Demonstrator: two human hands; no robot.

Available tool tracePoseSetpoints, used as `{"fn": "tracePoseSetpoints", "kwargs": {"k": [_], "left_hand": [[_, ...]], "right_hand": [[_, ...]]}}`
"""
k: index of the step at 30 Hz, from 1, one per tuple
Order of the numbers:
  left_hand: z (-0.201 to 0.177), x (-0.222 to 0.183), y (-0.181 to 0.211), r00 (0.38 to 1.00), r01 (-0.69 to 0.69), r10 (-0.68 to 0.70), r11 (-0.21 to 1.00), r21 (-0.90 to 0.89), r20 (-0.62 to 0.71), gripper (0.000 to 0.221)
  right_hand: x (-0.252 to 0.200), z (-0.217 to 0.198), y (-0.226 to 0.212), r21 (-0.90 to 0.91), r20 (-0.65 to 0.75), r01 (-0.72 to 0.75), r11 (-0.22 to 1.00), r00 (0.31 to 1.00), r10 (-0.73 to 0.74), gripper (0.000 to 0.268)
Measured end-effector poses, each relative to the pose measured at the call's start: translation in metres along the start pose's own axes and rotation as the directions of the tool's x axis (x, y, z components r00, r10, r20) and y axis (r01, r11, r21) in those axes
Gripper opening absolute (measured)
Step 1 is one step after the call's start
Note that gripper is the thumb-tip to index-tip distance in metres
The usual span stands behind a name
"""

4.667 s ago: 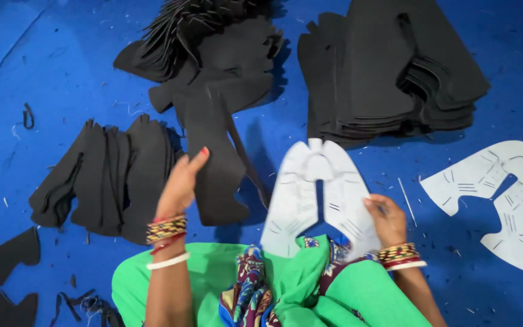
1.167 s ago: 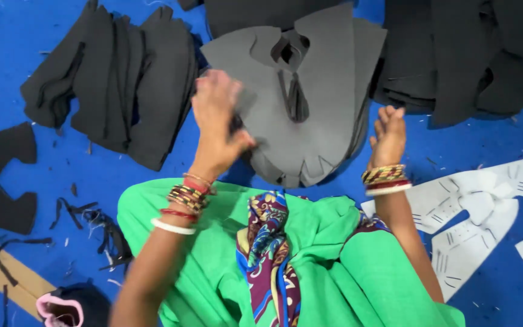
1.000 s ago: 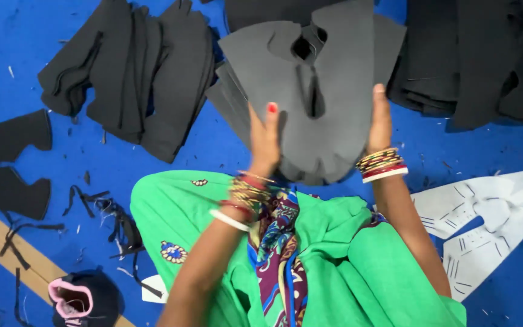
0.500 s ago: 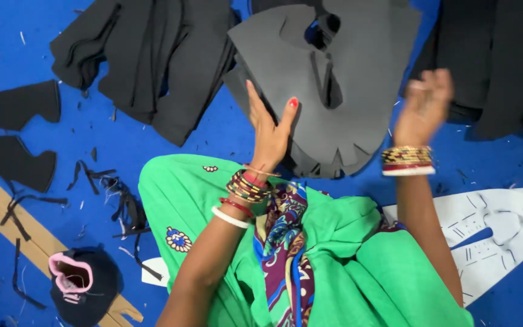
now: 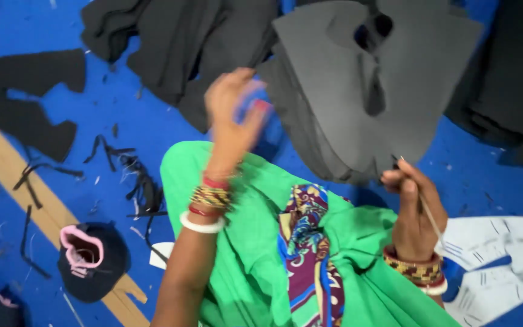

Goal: The person sits on the floor and traces around white paper shoe pattern templates with a thin marking tool, transferring pattern lines onto black foam shoe components. They stack, align, and reposition the foam pieces and templates while marking multiple components one at a time.

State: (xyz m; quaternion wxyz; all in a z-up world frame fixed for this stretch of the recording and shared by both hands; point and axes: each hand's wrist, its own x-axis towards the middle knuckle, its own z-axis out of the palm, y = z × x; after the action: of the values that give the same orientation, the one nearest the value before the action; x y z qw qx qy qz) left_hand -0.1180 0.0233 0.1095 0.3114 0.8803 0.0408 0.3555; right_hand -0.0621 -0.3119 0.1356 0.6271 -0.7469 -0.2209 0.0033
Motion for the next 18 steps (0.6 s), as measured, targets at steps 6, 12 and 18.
{"fn": "tracePoseSetpoints", "kwargs": {"k": [6, 12, 18], "left_hand": [[-0.131, -0.103, -0.204, 0.794, 0.544, -0.383, 0.794, 0.271, -0.472, 0.026], [-0.189, -0.196, -0.296, 0.530, 0.839, -0.649, 0.310, 0.447, -0.546, 0.049], [-0.229, -0.195, -0.325, 0.151, 0.988, -0.526, 0.045, 0.150, -0.837, 0.072]], "right_hand": [[-0.025, 0.000, 0.027, -0.041, -0.019, 0.002, 0.999, 1.000, -0.002, 0.028], [-0.023, 0.002, 0.025, -0.040, -0.124, -0.090, 0.995, 0.989, 0.084, 0.024], [-0.024, -0.016, 0.034, -0.258, -0.091, 0.072, 0.964, 0.991, -0.098, 0.021]]}}
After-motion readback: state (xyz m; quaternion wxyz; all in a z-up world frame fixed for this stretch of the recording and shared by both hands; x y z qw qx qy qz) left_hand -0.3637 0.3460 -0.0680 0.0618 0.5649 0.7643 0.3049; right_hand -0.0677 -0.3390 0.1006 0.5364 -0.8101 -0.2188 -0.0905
